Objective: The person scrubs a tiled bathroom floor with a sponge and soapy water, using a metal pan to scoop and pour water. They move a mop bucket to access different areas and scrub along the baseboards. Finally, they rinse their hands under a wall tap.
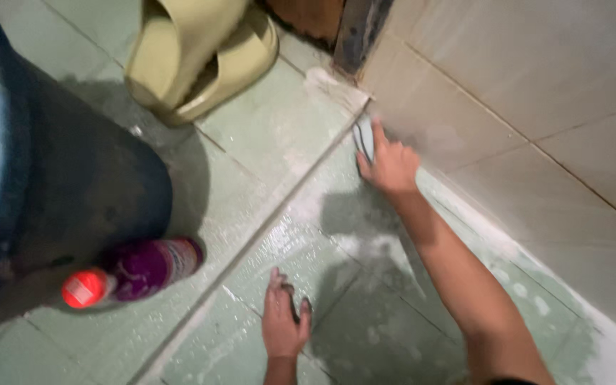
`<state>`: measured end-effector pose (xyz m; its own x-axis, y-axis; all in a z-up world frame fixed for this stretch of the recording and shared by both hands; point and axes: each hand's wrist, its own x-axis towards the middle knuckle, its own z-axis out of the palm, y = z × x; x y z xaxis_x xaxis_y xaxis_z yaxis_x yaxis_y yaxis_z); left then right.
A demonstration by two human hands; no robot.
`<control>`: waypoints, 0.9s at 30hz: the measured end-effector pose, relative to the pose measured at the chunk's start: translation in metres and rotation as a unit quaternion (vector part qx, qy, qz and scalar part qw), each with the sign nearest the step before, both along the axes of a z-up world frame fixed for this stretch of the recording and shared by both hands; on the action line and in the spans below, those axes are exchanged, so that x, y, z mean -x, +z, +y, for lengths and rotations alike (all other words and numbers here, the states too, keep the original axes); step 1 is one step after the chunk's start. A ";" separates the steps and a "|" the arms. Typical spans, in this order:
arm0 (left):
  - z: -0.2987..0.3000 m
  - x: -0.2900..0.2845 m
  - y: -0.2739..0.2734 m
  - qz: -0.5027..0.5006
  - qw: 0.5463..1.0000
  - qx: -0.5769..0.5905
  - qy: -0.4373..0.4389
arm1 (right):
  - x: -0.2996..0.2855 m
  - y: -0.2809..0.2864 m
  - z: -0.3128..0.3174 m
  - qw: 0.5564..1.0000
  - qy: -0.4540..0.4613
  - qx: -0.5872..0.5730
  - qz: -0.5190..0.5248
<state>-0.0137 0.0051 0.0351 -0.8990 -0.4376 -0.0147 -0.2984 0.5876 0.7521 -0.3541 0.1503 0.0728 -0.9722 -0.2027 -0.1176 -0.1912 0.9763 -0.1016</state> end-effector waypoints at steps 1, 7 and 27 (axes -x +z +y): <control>-0.002 -0.001 -0.002 -0.016 1.000 0.004 -0.007 | 0.009 -0.003 -0.003 1.000 -0.010 -0.001 0.017; -0.003 0.004 -0.004 0.041 0.998 0.033 -0.016 | -0.056 0.000 0.002 0.985 0.137 0.068 -0.082; 0.002 0.009 -0.008 0.024 0.999 0.027 -0.024 | -0.150 0.034 0.276 0.957 -0.153 -0.157 -0.191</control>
<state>-0.0228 0.0073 0.0267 -0.9184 -0.3923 0.0514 -0.2325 0.6401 0.7323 -0.2037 0.4260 0.1070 -0.8540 0.1875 -0.4852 0.1002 0.9746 0.2002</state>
